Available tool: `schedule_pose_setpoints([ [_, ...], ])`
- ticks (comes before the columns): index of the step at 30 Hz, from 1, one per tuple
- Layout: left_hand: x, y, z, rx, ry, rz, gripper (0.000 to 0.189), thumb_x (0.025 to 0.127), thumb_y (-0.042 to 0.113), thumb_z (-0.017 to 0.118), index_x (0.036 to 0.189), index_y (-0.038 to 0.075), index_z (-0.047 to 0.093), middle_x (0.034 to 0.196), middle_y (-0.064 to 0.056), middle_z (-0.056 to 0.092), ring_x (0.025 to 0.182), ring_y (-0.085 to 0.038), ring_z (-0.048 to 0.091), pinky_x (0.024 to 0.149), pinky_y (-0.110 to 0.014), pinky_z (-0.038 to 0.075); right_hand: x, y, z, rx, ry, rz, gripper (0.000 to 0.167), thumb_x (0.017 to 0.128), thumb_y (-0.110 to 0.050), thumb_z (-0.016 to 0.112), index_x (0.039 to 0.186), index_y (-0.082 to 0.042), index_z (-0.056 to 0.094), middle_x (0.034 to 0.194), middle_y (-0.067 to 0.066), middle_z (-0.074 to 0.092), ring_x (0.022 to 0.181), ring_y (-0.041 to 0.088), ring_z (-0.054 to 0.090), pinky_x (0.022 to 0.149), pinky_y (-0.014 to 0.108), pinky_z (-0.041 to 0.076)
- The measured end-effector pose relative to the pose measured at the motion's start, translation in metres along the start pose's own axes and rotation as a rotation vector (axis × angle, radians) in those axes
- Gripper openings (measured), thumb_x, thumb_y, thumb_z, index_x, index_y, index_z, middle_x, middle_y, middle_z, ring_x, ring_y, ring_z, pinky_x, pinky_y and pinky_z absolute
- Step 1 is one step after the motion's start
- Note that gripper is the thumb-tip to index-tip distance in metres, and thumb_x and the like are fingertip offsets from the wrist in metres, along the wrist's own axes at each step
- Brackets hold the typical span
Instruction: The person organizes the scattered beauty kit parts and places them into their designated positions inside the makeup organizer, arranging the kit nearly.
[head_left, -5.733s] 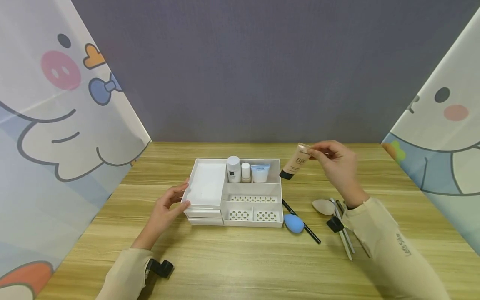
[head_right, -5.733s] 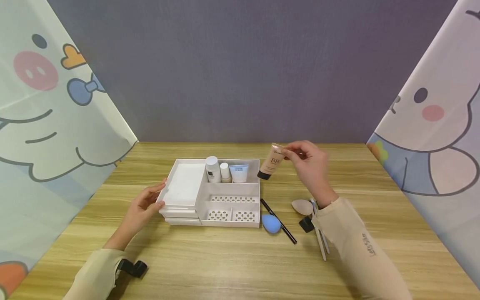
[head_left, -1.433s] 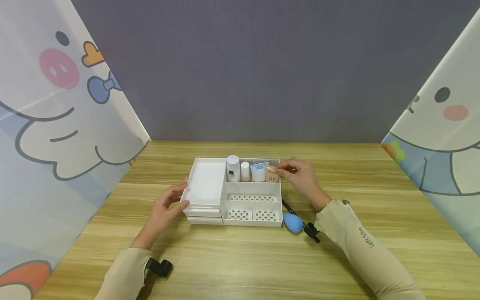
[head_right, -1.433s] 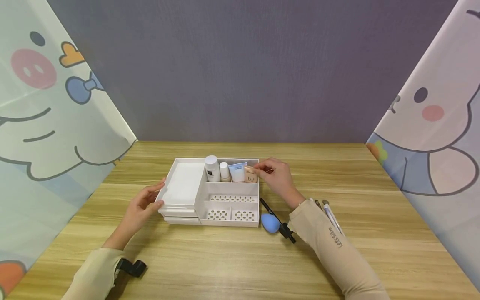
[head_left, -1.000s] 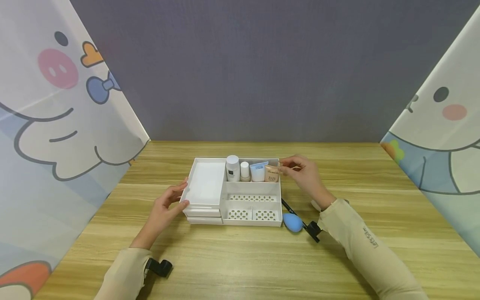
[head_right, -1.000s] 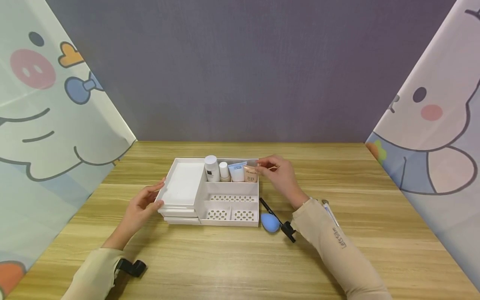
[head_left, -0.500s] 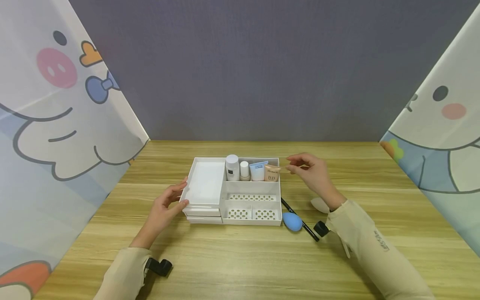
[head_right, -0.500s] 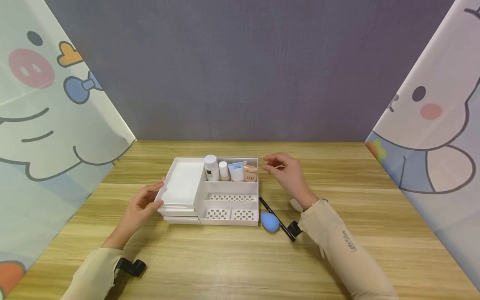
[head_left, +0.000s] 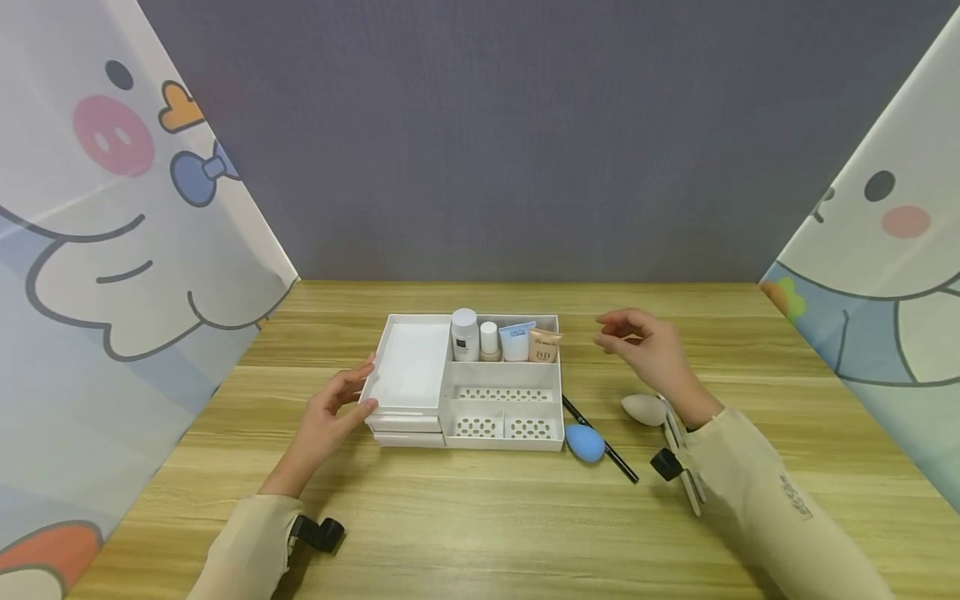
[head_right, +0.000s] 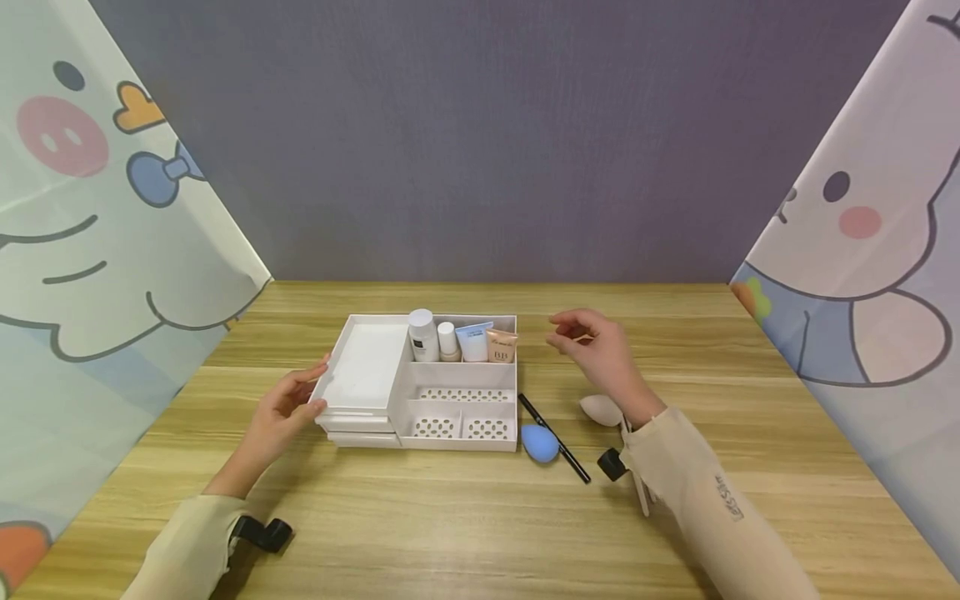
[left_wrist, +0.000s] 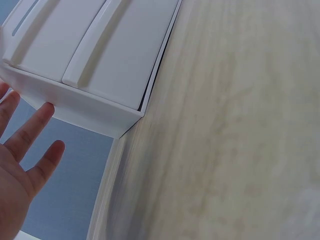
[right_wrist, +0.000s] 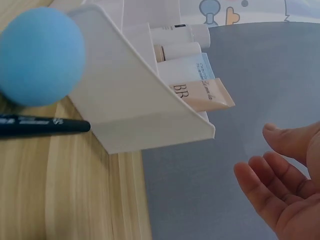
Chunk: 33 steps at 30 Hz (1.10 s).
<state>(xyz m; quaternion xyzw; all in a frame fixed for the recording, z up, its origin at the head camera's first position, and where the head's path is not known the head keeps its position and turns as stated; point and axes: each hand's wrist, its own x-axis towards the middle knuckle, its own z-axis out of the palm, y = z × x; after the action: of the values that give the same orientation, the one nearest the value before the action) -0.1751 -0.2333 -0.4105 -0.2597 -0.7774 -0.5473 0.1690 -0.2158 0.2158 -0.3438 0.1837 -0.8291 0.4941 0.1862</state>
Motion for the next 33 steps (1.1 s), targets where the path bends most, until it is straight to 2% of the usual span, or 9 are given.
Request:
schedule_pose_setpoints([
  [4,0.000,0.000,0.000,-0.004,-0.001,0.000,0.044,0.086,-0.017,0.062,0.129,-0.011,0.055,0.147,-0.010,0.049,0.113,0.001,0.058,0.091,-0.014,0.045,-0.006,0.002,-0.006,-0.026,-0.031,0.018,0.026,0.088,0.003,0.073,0.113,0.007,0.068,0.091,0.019,0.068,0.070,0.006,0.063,0.061,0.018,0.054],
  [8,0.000,0.000,0.000,0.000,0.000,-0.002,0.044,0.086,-0.017,0.063,0.129,-0.010,0.055,0.146,-0.018,0.048,0.113,0.001,0.058,0.091,-0.014,0.045,-0.013,0.005,-0.011,-0.060,-0.076,0.035,0.028,0.088,0.002,0.073,0.114,0.007,0.067,0.090,0.016,0.069,0.070,0.009,0.063,0.060,0.022,0.055],
  [16,-0.001,0.000,-0.001,-0.003,-0.003,-0.002,0.044,0.087,-0.016,0.062,0.129,-0.010,0.055,0.147,-0.012,0.049,0.113,0.000,0.058,0.091,-0.015,0.045,-0.030,0.007,-0.020,-0.161,-0.206,0.071,0.031,0.085,0.002,0.076,0.114,0.004,0.068,0.086,0.007,0.069,0.075,0.015,0.065,0.060,0.024,0.052],
  [21,-0.001,0.001,-0.001,0.002,-0.002,0.002,0.043,0.087,-0.017,0.062,0.129,-0.010,0.055,0.147,-0.013,0.048,0.113,0.001,0.058,0.090,-0.014,0.045,-0.040,0.011,-0.020,-0.195,-0.288,0.097,0.033,0.085,-0.001,0.076,0.116,0.004,0.066,0.086,0.002,0.065,0.075,0.013,0.061,0.059,0.025,0.049],
  [24,-0.001,0.000,-0.001,0.000,-0.003,0.004,0.043,0.086,-0.017,0.062,0.129,-0.010,0.055,0.147,-0.014,0.048,0.114,0.000,0.058,0.091,-0.014,0.045,-0.044,0.013,-0.019,-0.187,-0.323,0.103,0.035,0.084,0.002,0.077,0.116,0.005,0.065,0.083,0.001,0.064,0.069,0.012,0.060,0.056,0.026,0.050],
  [28,-0.001,-0.001,-0.001,-0.006,-0.006,0.007,0.044,0.086,-0.017,0.062,0.129,-0.010,0.055,0.147,-0.011,0.049,0.114,0.000,0.058,0.091,-0.015,0.045,-0.051,0.013,-0.019,-0.125,-0.403,0.168,0.037,0.084,0.004,0.075,0.119,0.007,0.062,0.081,0.003,0.062,0.065,0.015,0.060,0.053,0.030,0.054],
  [33,-0.001,-0.001,-0.001,-0.011,-0.006,0.012,0.044,0.086,-0.017,0.062,0.129,-0.010,0.055,0.147,-0.011,0.049,0.114,-0.001,0.058,0.092,-0.015,0.045,-0.059,0.016,-0.019,-0.091,-0.505,0.225,0.035,0.084,0.001,0.075,0.117,0.007,0.062,0.080,0.003,0.061,0.061,0.014,0.058,0.049,0.032,0.053],
])
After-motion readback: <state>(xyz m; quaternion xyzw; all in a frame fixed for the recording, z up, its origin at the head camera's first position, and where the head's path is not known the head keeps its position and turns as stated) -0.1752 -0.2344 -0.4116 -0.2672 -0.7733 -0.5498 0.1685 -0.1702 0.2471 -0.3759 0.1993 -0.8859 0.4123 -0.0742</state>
